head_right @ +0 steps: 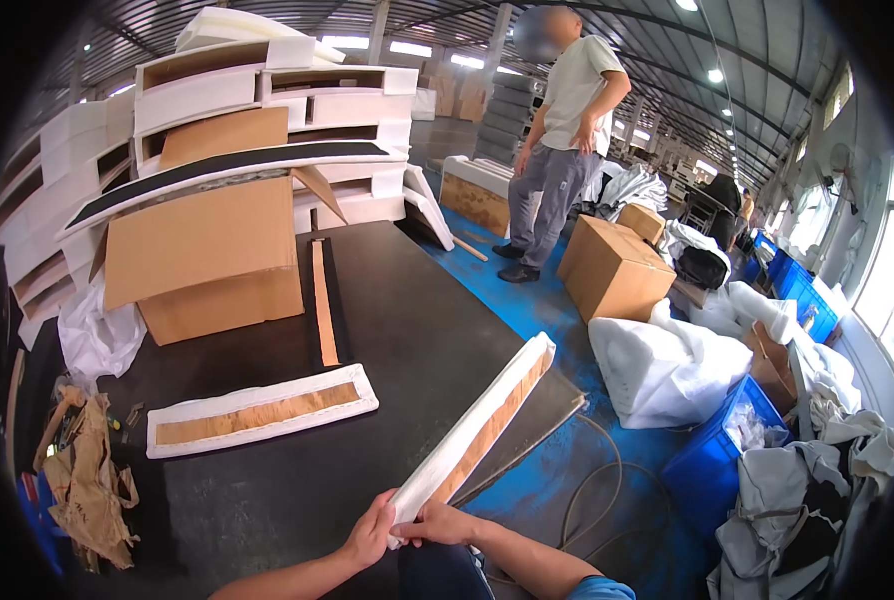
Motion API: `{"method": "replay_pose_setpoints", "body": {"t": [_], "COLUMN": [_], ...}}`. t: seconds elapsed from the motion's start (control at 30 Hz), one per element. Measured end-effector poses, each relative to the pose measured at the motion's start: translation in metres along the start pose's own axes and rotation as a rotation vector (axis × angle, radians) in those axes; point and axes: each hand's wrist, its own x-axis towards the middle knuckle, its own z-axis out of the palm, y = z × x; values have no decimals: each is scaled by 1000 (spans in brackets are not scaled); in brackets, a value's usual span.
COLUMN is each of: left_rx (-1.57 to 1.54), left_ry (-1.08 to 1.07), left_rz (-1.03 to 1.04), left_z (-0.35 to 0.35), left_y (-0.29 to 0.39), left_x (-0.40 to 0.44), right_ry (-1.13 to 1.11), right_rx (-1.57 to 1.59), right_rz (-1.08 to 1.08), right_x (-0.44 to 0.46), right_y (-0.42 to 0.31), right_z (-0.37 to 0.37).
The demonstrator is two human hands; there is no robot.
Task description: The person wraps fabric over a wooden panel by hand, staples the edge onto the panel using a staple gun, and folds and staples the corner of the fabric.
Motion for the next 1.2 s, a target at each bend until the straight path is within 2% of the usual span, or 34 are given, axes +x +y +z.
{"method": "replay_pose_setpoints", "body": {"t": [0.07, 0.1, 0.17, 0.2, 0.27, 0.47, 0.53, 0.63, 0.7, 0.83, 0.93, 1.0, 1.07, 1.13, 1.2], "left_rx": [152, 150, 48, 39, 209, 318, 318, 217, 209, 64, 78, -119, -113, -112, -12], "left_ry": [53, 63, 10, 14, 69, 94, 84, 66, 95, 42, 39, -64, 44, 134, 312], "left_rz": [102, 87, -121, -135, -46, -116, -90, -91, -87, -226, -174, -199, -194, -187, -243], "left_z": [-2, -4, -5, -3, -1, 0, 0, 4, 9, 15, 14, 6, 9, 16, 22], "left_y": [5, 9, 12, 7, -2, 5, 8, 14, 19, 18, 12, 16, 18, 21, 26], "left_x": [0, -3, -7, -14, -25, -28, -30, -33, -40, -55, -56, -53, -50, -43, -31], "right_ry": [9, 24, 3, -1, 22, 34, 116, 144, 107, 140, 104, 95, 164, 150, 110], "right_rx": [0, -2, 11, 16, 5, 66, 95, 24, 93, 177, 112, 113, 242, 205, 167], "right_rz": [-23, -44, -38, -41, -38, -113, -121, -156, -77, -40, 25, 10, -2, -39, -17], "right_x": [2, 2, 2, 2, 3, 9, 11, 4, 0, 2, 5, 7, 6, 8, 9], "right_y": [-4, -5, -2, 3, 13, 18, 20, 13, 11, 8, 4, -2, -7, 5, 13], "right_z": [1, 2, 1, -1, -2, 0, 6, 3, 4, 11, 7, 9, 14, 13, 10]}}
